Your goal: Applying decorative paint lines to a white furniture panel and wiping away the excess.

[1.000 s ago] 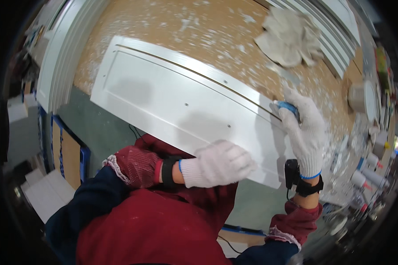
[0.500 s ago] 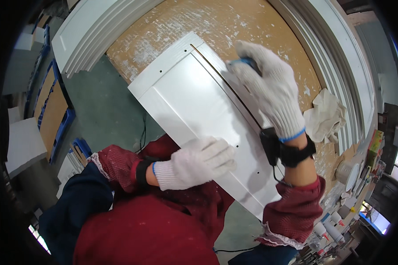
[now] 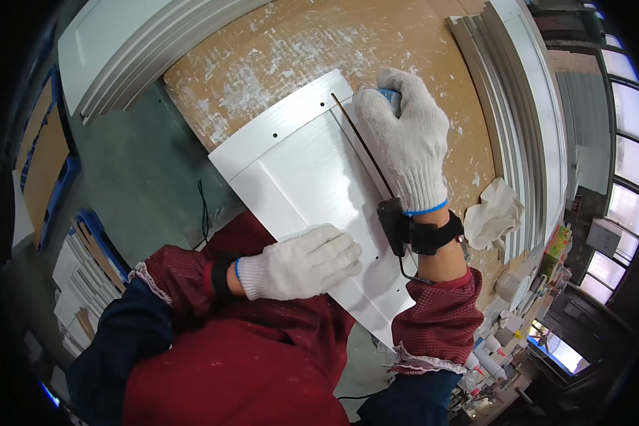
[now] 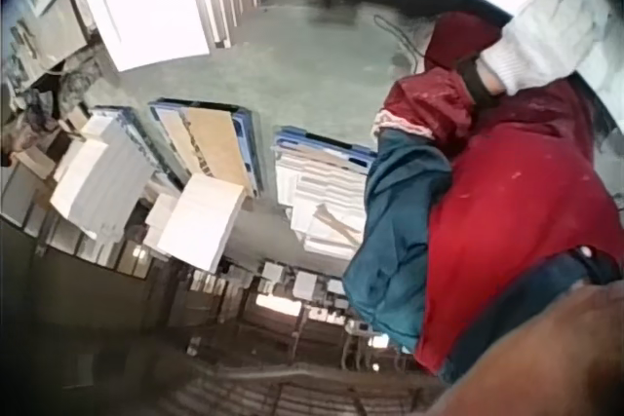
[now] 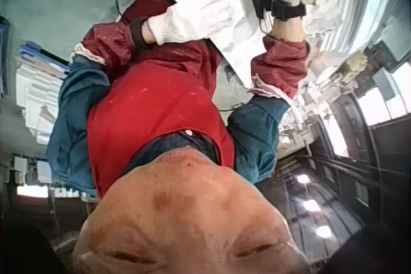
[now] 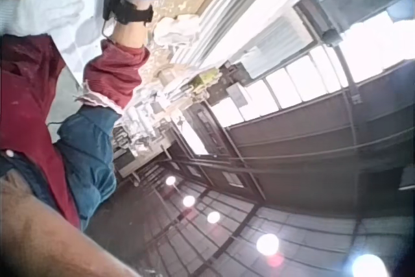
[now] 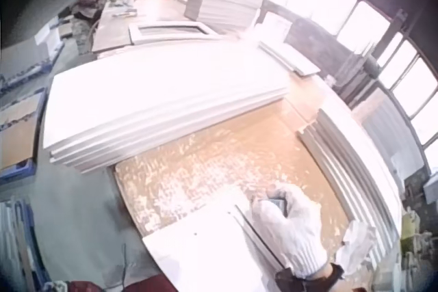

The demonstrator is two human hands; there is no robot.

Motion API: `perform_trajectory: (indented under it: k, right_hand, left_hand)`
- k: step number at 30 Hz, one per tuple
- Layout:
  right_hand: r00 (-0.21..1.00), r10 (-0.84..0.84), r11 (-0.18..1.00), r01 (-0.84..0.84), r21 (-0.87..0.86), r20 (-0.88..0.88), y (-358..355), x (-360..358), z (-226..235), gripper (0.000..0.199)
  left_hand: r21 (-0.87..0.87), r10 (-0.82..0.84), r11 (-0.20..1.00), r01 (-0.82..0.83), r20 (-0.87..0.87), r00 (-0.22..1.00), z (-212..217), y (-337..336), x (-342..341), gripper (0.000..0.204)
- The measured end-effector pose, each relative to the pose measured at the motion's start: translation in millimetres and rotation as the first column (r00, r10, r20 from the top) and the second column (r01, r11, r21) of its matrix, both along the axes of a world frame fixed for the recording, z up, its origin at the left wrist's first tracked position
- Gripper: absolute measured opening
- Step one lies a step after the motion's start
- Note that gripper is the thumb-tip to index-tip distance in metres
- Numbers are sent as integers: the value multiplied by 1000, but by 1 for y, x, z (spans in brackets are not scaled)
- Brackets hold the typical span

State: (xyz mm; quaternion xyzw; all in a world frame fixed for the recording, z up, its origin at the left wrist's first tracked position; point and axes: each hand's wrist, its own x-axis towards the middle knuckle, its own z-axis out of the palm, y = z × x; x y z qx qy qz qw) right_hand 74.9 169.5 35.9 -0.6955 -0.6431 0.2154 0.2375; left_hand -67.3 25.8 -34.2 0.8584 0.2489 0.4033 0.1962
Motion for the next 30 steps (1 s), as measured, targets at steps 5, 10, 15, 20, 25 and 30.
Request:
perform_trajectory:
  k: [5,10,15,20,25,30]
  right_hand:
    - [998,-66,998,66,-20,7,3,-9,-5,35]
    - [996,-87,994,87,62,-13,14,-7,-9,41]
    - [993,-113,993,113,-19,21,11,-15,-2,38]
    - [981,-194,978,192,-82,-14,11,-20,8,38]
    - [990,-139,989,139,48,5,12,-16,-4,34]
    - [991,-69,998,68,11,112,9,-11,-9,33]
  left_hand:
    - [88,-37,995,36,10,999,-3,1,-1,31]
    - [87,-49,995,49,-1,999,-5,1,-1,29]
    - [126,-34,991,36,-22,999,-6,0,0,28]
    - [100,-11,995,11,-3,1000,-8,0,-2,28]
    - [109,-25,994,26,-5,1000,-8,-1,1,28]
    - [124,-25,992,29,-31,999,-10,-2,2,27]
